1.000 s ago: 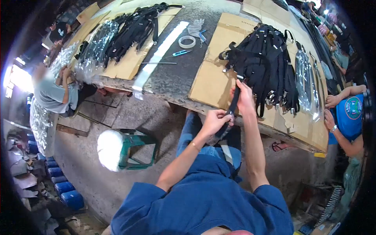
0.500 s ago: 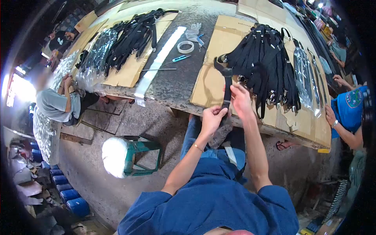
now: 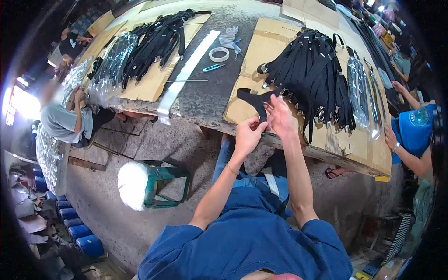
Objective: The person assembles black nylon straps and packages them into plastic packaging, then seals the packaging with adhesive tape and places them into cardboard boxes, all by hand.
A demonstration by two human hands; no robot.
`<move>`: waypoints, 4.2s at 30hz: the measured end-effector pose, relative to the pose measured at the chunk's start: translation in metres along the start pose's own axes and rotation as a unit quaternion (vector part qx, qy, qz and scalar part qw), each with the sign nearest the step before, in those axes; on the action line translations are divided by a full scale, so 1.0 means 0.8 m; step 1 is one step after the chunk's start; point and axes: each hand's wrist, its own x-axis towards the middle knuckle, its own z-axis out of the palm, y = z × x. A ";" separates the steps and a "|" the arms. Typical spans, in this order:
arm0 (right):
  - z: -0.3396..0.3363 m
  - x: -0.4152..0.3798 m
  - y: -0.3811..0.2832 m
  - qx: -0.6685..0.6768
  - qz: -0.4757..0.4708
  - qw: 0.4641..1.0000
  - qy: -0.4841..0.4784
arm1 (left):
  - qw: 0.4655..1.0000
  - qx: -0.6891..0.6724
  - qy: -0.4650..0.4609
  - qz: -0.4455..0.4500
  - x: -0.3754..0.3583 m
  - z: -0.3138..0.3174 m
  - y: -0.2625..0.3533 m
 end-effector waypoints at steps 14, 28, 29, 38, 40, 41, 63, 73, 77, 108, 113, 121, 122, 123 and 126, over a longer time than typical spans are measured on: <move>-0.001 -0.026 0.001 -0.004 -0.091 0.994 -0.068 | 0.955 -0.280 0.040 -0.087 0.017 -0.005 0.014; 0.046 -0.137 -0.126 -0.627 -0.331 0.697 -0.103 | 0.992 -0.043 0.019 0.116 -0.032 -0.026 0.168; 0.032 -0.132 -0.119 -0.633 -0.284 0.697 -0.181 | 0.990 -0.030 0.043 0.131 -0.034 -0.018 0.184; -0.047 -0.140 -0.052 -0.178 -0.062 0.962 -0.197 | 0.991 0.018 0.045 0.129 0.021 0.010 0.242; -0.043 -0.133 -0.059 -0.347 -0.134 0.920 -0.119 | 0.985 0.088 -0.009 0.150 0.006 0.023 0.250; -0.040 -0.126 -0.063 -0.356 -0.191 0.911 -0.087 | 0.983 0.100 -0.027 0.150 0.004 0.025 0.241; -0.138 -0.171 -0.014 -0.169 0.112 0.973 -0.111 | 0.992 -0.079 -0.100 0.020 0.365 0.075 0.198; -0.102 -0.092 -0.048 -0.559 -0.095 0.814 0.124 | 0.882 0.422 -0.063 0.201 0.548 0.193 0.031; -0.110 -0.077 -0.049 -0.643 -0.213 0.716 0.169 | 0.880 0.355 -0.115 0.294 0.483 0.166 0.073; -0.156 -0.051 -0.017 -0.554 -0.221 0.791 0.137 | 0.717 -0.486 0.499 0.025 0.019 -0.396 -0.223; -0.158 -0.051 -0.012 -0.537 -0.250 0.794 0.138 | 0.784 -0.301 0.541 -0.055 0.005 -0.389 -0.189; -0.173 -0.047 -0.015 -0.531 -0.205 0.809 0.146 | 0.564 0.063 0.775 0.279 -0.156 -0.487 0.022; -0.161 -0.051 -0.017 -0.530 -0.203 0.810 0.145 | 0.626 0.008 0.682 0.378 -0.193 -0.505 0.072; -0.153 -0.053 -0.019 -0.523 -0.193 0.818 0.145 | 0.599 0.119 0.703 0.365 -0.229 -0.527 0.118; -0.132 -0.059 -0.027 -0.525 -0.173 0.817 0.163 | 0.632 0.269 0.619 0.381 -0.252 -0.470 0.240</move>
